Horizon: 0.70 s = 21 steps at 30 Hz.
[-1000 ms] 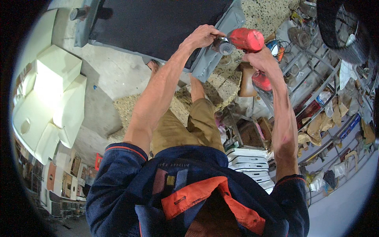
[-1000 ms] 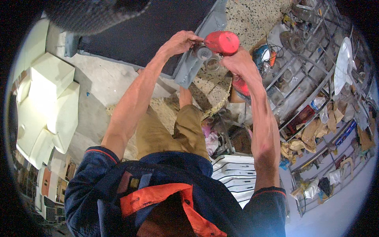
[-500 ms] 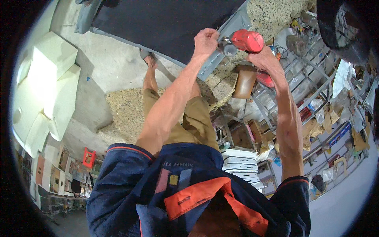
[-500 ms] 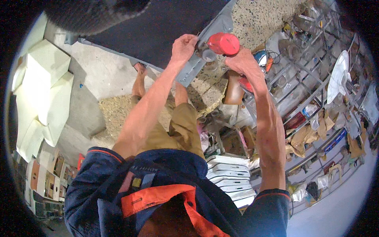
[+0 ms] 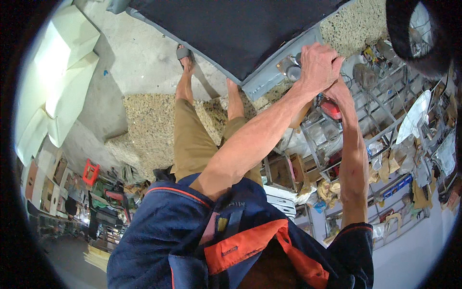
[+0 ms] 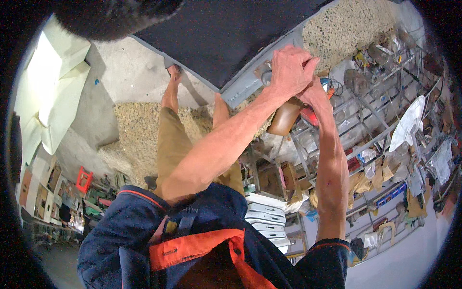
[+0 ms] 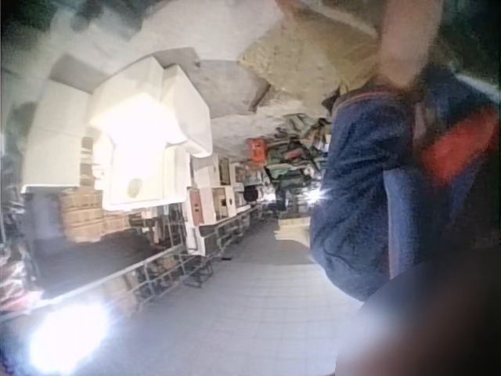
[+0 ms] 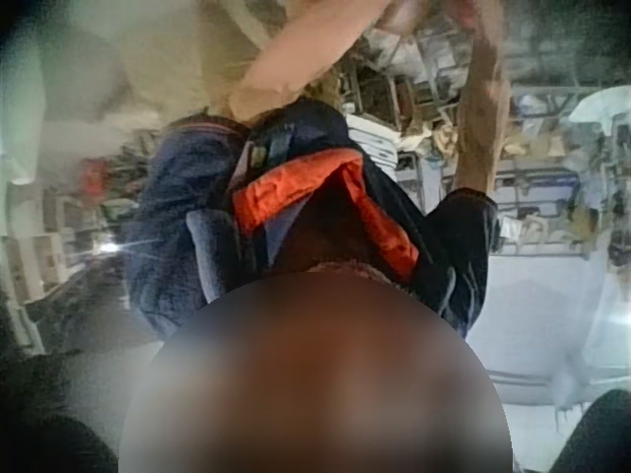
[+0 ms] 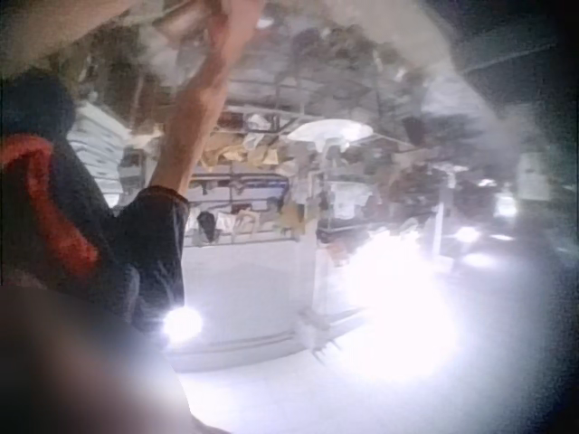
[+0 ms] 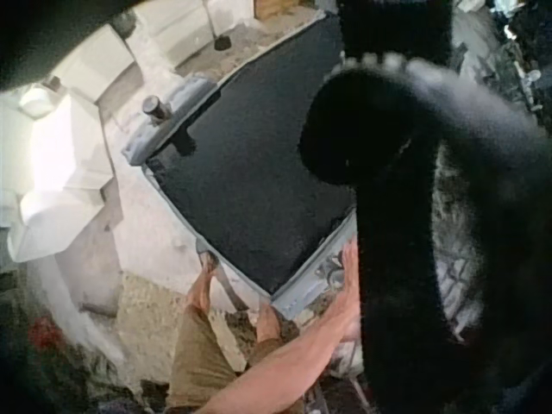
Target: The person unpacks small metal parts from a plastic bag and places them on a workbench. They then use a red cordless drill to drive screws into cylindrical metal components, securing them to a larger grey assembly. The person repeats this process for multiple components.
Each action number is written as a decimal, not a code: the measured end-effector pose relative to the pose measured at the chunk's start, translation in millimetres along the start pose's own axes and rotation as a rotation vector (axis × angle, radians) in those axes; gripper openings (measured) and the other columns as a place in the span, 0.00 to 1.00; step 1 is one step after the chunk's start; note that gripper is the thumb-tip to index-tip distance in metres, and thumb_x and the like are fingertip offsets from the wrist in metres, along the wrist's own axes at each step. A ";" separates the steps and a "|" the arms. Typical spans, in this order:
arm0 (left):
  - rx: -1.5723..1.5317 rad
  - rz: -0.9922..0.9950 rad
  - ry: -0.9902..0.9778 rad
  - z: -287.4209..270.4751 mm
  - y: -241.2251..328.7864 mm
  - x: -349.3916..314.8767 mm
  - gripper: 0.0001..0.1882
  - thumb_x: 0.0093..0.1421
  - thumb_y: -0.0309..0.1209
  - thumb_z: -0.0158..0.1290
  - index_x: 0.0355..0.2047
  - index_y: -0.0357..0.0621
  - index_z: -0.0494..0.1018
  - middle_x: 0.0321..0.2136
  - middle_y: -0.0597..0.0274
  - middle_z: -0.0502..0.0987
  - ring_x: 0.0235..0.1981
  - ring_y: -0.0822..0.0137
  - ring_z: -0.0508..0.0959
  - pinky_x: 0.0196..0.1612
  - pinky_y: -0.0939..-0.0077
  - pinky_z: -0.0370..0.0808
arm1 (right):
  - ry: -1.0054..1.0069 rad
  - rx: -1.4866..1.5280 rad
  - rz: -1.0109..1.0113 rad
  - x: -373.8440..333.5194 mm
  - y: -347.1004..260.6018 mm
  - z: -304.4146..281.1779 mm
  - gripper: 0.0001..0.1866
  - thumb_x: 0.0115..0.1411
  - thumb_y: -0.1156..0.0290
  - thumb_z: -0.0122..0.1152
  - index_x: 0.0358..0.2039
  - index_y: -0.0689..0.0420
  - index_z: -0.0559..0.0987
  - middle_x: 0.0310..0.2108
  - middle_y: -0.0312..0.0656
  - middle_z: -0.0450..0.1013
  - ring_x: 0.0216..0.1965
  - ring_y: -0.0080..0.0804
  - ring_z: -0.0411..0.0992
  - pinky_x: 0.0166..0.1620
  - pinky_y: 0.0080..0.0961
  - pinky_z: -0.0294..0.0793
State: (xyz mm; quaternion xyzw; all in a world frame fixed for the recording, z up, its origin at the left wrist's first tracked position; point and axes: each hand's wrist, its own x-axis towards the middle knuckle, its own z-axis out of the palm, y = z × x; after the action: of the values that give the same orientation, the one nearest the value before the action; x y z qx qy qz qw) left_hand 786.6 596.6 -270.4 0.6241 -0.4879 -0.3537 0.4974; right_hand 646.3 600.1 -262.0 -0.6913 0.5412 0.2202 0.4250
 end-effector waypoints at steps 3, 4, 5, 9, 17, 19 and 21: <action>-0.033 0.014 0.032 3.1 -2.9 -1.3 0.13 0.51 0.34 0.63 0.17 0.40 0.76 0.18 0.55 0.77 0.24 0.51 0.77 0.28 0.56 0.71 | 0.029 -0.005 -0.005 -1.5 -4.1 -0.7 0.25 0.58 0.57 0.62 0.54 0.56 0.75 0.50 0.53 0.77 0.52 0.55 0.73 0.54 0.45 0.73; -0.043 0.016 0.035 4.4 -2.4 -1.7 0.14 0.51 0.34 0.63 0.17 0.39 0.76 0.18 0.55 0.77 0.24 0.51 0.77 0.28 0.56 0.70 | 0.028 -0.016 -0.006 -3.2 -3.5 -1.2 0.25 0.58 0.57 0.62 0.53 0.56 0.75 0.50 0.53 0.77 0.52 0.55 0.73 0.54 0.45 0.73; -0.029 0.010 0.021 4.7 -2.1 -2.0 0.14 0.51 0.34 0.63 0.17 0.40 0.76 0.18 0.55 0.77 0.24 0.52 0.77 0.28 0.55 0.70 | 0.027 -0.023 -0.007 -5.4 -2.4 -1.4 0.25 0.58 0.57 0.62 0.53 0.56 0.76 0.50 0.52 0.77 0.52 0.55 0.73 0.54 0.45 0.73; 0.033 0.000 0.012 1.6 -2.8 -7.6 0.14 0.52 0.35 0.62 0.17 0.40 0.76 0.17 0.56 0.76 0.25 0.52 0.77 0.29 0.55 0.70 | -0.024 0.087 0.025 -0.4 3.6 1.3 0.33 0.56 0.54 0.67 0.59 0.57 0.71 0.56 0.56 0.72 0.57 0.53 0.70 0.56 0.41 0.70; -0.029 -0.025 -0.051 -3.5 -7.9 -15.7 0.12 0.52 0.35 0.62 0.18 0.41 0.77 0.19 0.57 0.77 0.27 0.52 0.76 0.33 0.55 0.68 | 0.017 0.082 0.119 -8.7 -20.9 8.6 0.32 0.56 0.53 0.67 0.57 0.57 0.73 0.54 0.56 0.73 0.55 0.53 0.72 0.54 0.42 0.72; -0.051 -0.118 -0.201 -3.7 -6.1 -14.8 0.12 0.52 0.37 0.61 0.18 0.42 0.77 0.22 0.58 0.78 0.33 0.53 0.77 0.39 0.54 0.65 | -0.029 0.105 0.184 -15.4 -26.5 4.5 0.29 0.56 0.58 0.65 0.57 0.55 0.73 0.53 0.54 0.74 0.55 0.54 0.72 0.55 0.43 0.73; -0.071 -0.070 -0.158 -2.0 -4.3 -12.1 0.13 0.52 0.38 0.61 0.18 0.42 0.77 0.22 0.58 0.78 0.32 0.52 0.77 0.38 0.53 0.66 | -0.015 0.090 0.196 -17.5 -24.9 2.1 0.28 0.56 0.60 0.64 0.57 0.54 0.73 0.52 0.54 0.75 0.55 0.55 0.72 0.55 0.44 0.73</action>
State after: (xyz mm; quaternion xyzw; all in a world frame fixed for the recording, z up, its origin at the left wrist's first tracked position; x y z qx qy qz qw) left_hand 786.3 608.8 -274.6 0.5930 -0.4905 -0.4361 0.4665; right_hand 664.4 612.9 -241.0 -0.6137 0.6124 0.2413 0.4360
